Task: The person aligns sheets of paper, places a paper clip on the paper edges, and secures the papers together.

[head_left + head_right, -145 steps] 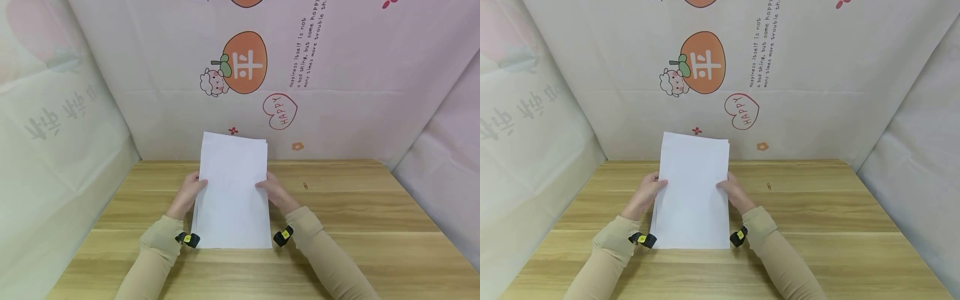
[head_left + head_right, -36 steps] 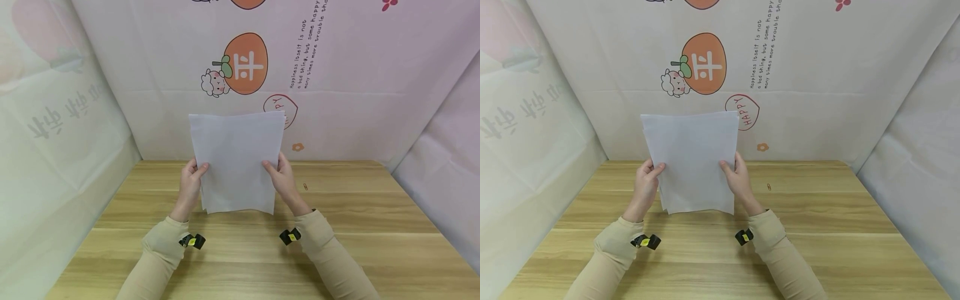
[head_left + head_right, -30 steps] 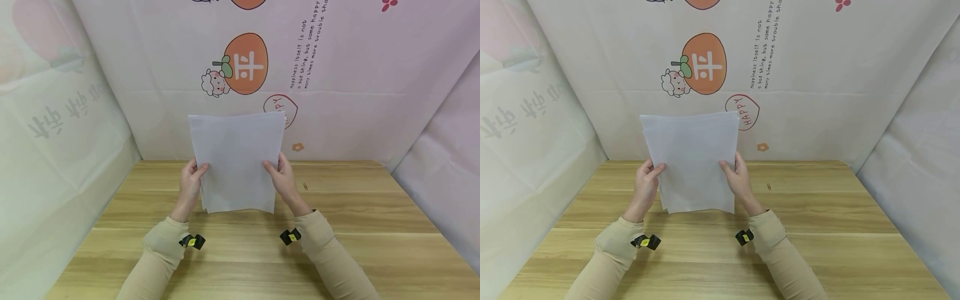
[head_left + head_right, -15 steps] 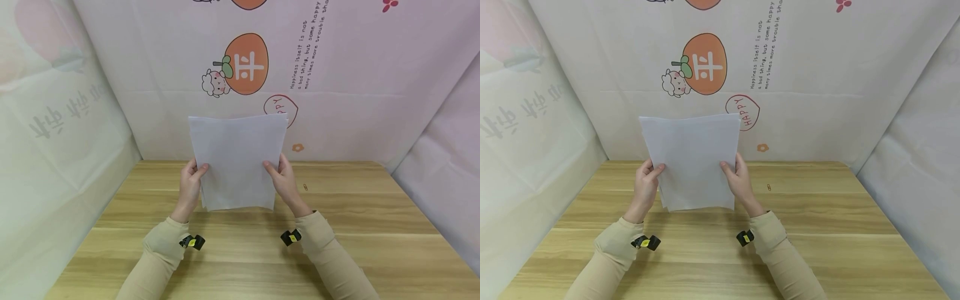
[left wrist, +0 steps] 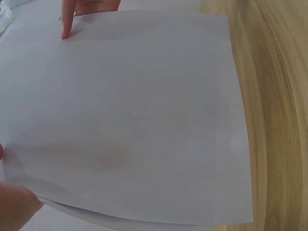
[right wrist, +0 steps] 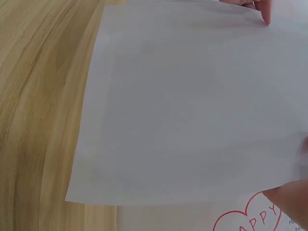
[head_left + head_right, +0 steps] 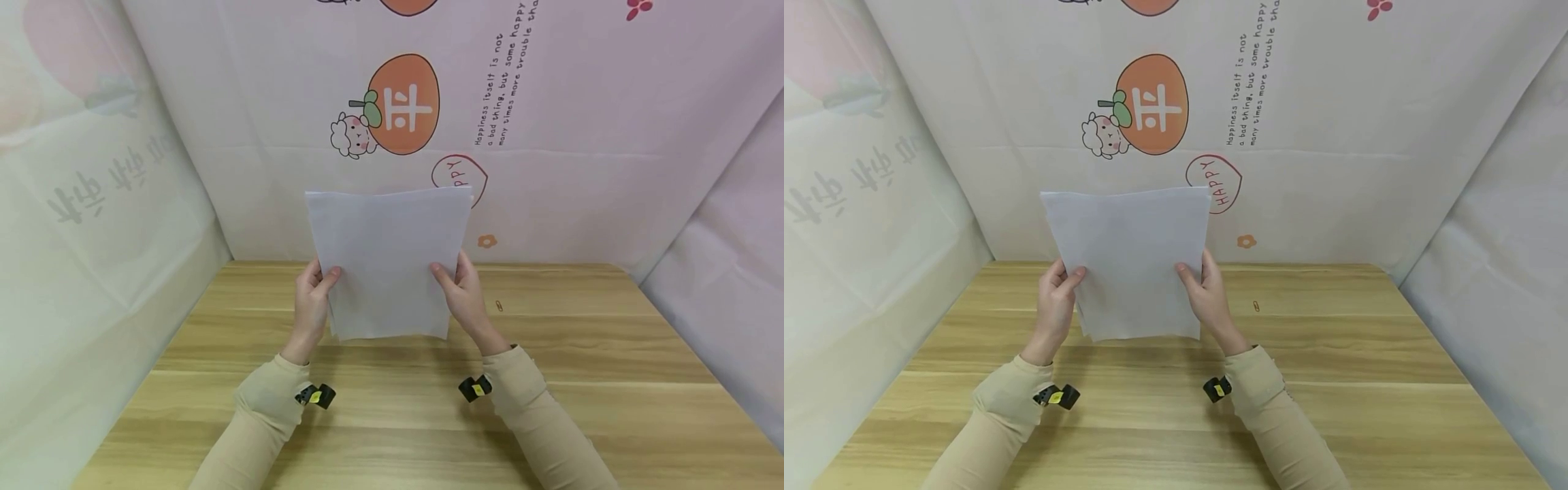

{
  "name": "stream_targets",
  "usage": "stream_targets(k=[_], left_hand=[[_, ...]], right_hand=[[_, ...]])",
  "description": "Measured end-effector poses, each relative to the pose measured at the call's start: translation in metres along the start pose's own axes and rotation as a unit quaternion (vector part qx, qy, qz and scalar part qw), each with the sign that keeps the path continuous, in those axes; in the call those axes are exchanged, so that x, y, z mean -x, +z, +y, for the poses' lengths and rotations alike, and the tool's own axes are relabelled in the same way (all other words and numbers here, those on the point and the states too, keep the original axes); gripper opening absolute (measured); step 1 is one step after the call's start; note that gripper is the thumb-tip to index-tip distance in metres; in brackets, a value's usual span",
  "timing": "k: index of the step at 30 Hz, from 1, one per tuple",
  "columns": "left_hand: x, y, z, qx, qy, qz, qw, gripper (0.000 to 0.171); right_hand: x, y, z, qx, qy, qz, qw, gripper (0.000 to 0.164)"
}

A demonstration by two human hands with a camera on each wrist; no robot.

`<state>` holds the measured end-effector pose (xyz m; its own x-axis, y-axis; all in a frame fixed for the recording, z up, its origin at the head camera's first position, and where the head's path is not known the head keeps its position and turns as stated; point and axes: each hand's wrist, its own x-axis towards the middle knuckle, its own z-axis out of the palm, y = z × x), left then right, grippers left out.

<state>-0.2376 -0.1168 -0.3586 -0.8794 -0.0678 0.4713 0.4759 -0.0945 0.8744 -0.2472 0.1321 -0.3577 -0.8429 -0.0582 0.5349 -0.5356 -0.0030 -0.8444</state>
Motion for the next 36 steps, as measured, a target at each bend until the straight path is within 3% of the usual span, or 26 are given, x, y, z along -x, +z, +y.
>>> stream_targets(k=[9, 17, 36], left_hand=[[0.002, -0.001, -0.003, -0.01, 0.008, -0.005, 0.9999, 0.03], [0.004, 0.001, -0.002, -0.009, 0.012, -0.004, 0.9999, 0.03], [0.005, 0.003, 0.0, 0.0, -0.005, -0.001, 1.0, 0.034]], right_hand=[[0.004, -0.003, 0.004, 0.023, -0.005, -0.009, 1.0, 0.037], [0.006, -0.003, 0.006, 0.012, -0.011, -0.004, 1.0, 0.036], [0.011, -0.006, 0.008, 0.003, -0.02, -0.004, 1.0, 0.039]])
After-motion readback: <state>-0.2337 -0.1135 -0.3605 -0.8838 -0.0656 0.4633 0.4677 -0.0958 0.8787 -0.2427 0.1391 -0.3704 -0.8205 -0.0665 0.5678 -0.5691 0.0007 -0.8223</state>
